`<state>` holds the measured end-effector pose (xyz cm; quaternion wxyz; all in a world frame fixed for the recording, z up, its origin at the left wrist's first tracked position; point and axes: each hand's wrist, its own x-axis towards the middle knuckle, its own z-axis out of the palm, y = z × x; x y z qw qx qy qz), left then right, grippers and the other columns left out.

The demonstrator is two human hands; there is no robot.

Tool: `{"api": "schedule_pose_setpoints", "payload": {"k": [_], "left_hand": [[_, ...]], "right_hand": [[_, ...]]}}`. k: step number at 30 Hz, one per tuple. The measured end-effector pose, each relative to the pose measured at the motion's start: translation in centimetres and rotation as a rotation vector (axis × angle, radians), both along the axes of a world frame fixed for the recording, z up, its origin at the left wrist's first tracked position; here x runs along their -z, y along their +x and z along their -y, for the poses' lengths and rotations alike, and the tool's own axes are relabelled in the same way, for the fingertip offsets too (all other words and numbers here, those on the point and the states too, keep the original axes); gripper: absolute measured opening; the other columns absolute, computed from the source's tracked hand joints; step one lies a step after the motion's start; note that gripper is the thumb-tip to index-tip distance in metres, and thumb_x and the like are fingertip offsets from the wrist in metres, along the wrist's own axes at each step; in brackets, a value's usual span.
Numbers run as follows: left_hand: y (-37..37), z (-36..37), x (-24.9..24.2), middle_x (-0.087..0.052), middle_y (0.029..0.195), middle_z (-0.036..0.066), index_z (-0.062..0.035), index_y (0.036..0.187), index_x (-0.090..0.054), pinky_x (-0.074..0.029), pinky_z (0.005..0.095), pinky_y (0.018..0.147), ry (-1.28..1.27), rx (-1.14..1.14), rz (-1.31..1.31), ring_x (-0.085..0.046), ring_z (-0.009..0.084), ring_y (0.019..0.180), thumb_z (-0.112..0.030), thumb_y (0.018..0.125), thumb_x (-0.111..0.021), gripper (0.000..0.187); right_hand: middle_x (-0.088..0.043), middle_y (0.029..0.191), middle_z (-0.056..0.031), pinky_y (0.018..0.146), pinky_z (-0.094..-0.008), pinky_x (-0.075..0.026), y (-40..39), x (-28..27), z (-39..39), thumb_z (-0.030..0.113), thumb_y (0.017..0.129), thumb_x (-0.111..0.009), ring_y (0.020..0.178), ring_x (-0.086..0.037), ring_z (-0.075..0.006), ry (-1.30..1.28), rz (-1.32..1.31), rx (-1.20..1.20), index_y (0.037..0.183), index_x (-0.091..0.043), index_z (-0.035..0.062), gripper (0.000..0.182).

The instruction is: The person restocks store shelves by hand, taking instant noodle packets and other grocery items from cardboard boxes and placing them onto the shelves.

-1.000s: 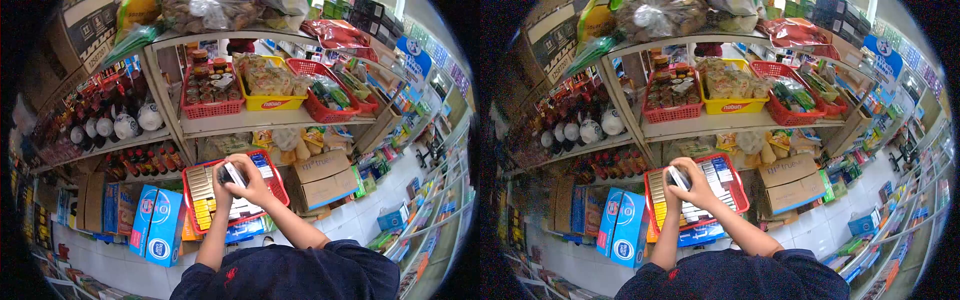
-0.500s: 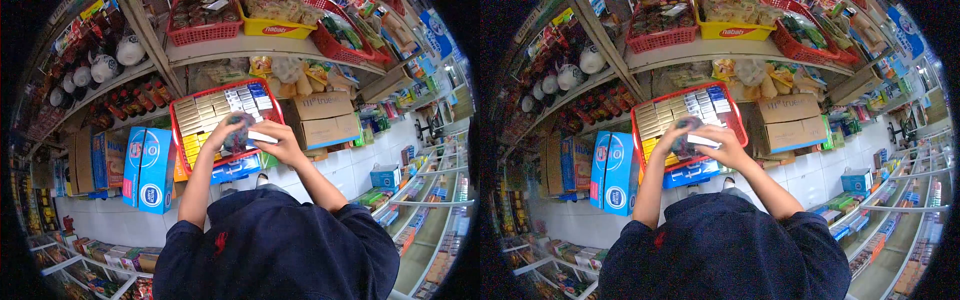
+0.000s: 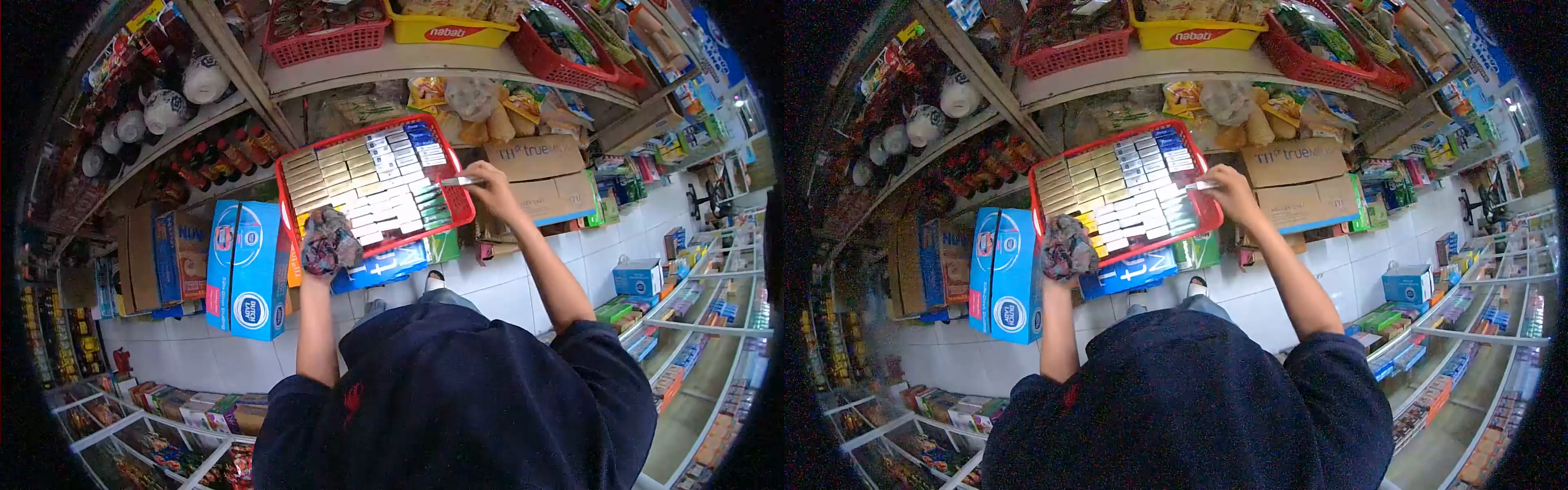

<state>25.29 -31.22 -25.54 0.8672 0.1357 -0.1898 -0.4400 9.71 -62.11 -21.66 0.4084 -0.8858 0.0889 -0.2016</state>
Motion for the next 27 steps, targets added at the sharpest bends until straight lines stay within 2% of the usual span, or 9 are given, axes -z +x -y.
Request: {"api": "schedule_pose_setpoints", "payload": {"k": [2,5,9,12,17,19,23,26,27], "left_hand": [[-0.3,-2.7,0.5,-0.056,0.097,0.01,-0.0076,0.106,-0.05,-0.048,0.0389,0.074,0.409,-0.18,-0.326,-0.056,0.0227,0.086,-0.027,0.087,-0.045,0.028],[-1.6,-6.5,1.9,-0.056,0.101,0.01,-0.0067,0.113,-0.047,-0.048,0.0395,0.075,0.458,-0.177,-0.248,-0.056,0.0242,0.087,-0.027,0.087,-0.044,0.033],[-4.5,-8.5,-0.7,-0.057,0.099,0.01,-0.0054,0.111,-0.049,-0.048,0.0387,0.074,0.607,-0.388,-0.309,-0.057,0.0243,0.087,-0.027,0.087,-0.044,0.033],[-5.5,-9.7,0.5,-0.058,0.099,0.01,-0.0041,0.11,-0.05,-0.048,0.0376,0.075,0.683,-0.489,-0.325,-0.057,0.0231,0.088,-0.027,0.087,-0.045,0.033],[-6.4,-8.3,-0.6,-0.057,0.103,0.01,-0.0028,0.112,-0.049,-0.044,0.0348,0.081,0.805,-0.558,-0.254,-0.056,0.0217,0.093,-0.027,0.086,-0.048,0.036],[-6.3,-7.8,-0.4,-0.057,0.104,0.01,-0.002,0.113,-0.048,-0.043,0.0332,0.083,0.828,-0.547,-0.197,-0.055,0.021,0.095,-0.028,0.084,-0.05,0.04],[-7.1,-5.0,-1.8,-0.056,0.104,0.01,-0.0021,0.111,-0.048,-0.043,0.035,0.084,0.857,-0.438,-0.155,-0.054,0.0224,0.095,-0.031,0.081,-0.048,0.042],[-7.5,-1.7,-1.2,-0.055,0.101,0.005,-0.0064,0.112,-0.047,-0.041,0.0301,0.083,0.921,-0.379,-0.067,-0.053,0.0168,0.092,-0.028,0.082,-0.046,0.037],[-7.9,-0.1,-1.3,-0.054,0.103,0.005,-0.007,0.113,-0.046,-0.04,0.0299,0.085,0.862,-0.36,0.059,-0.052,0.0163,0.094,-0.028,0.082,-0.046,0.038]], "right_hand": [[-0.057,0.087,-0.0111,0.076,-0.0335,-0.044,2.0,2.3,1.3,0.0,0.062,-0.063,0.087,-0.054,-0.0282,-0.109,-0.04,0.01,0.089,-0.061,0.0053,0.028],[-0.059,0.088,-0.0136,0.071,-0.0332,-0.046,4.5,3.7,2.9,0.0,0.063,-0.062,0.086,-0.057,-0.0289,-0.312,0.001,0.064,0.092,-0.059,0.0021,0.029],[-0.06,0.083,-0.0146,0.069,-0.0351,-0.046,6.3,1.9,3.7,0.002,0.062,-0.063,0.079,-0.059,-0.0299,-0.209,-0.195,0.038,0.089,-0.06,0.0015,0.027],[-0.06,0.087,-0.0127,0.073,-0.0375,-0.045,7.4,4.2,3.9,0.003,0.062,-0.06,0.084,-0.057,-0.031,-0.29,-0.401,-0.052,0.089,-0.062,0.0081,0.028],[-0.05,0.094,-0.014,0.076,-0.0359,-0.044,7.6,5.4,2.1,0.005,0.062,-0.064,0.088,-0.051,-0.0309,-0.318,-0.225,-0.152,0.089,-0.061,0.0061,0.027],[-0.05,0.097,-0.014,0.077,-0.0352,-0.043,7.4,6.2,1.8,0.006,0.063,-0.064,0.09,-0.051,-0.029,-0.481,-0.07,-0.034,0.093,-0.058,0.0043,0.031],[-0.05,0.1,-0.0142,0.083,-0.0337,-0.04,5.1,4.5,1.0,0.008,0.065,-0.067,0.096,-0.048,-0.0308,-0.179,-0.069,-0.032,0.099,-0.055,0.0013,0.037],[-0.055,0.1,-0.0103,0.075,-0.0296,-0.044,1.9,2.5,-3.0,0.014,0.071,-0.065,0.09,-0.054,-0.0182,0.12,-0.124,-0.214,0.099,-0.056,0.002,0.032],[-0.055,0.103,-0.0102,0.081,-0.0316,-0.043,0.6,1.6,-5.0,0.019,0.072,-0.066,0.096,-0.053,-0.0201,0.32,-0.25,-0.232,0.104,-0.055,0.0026,0.038]]}}
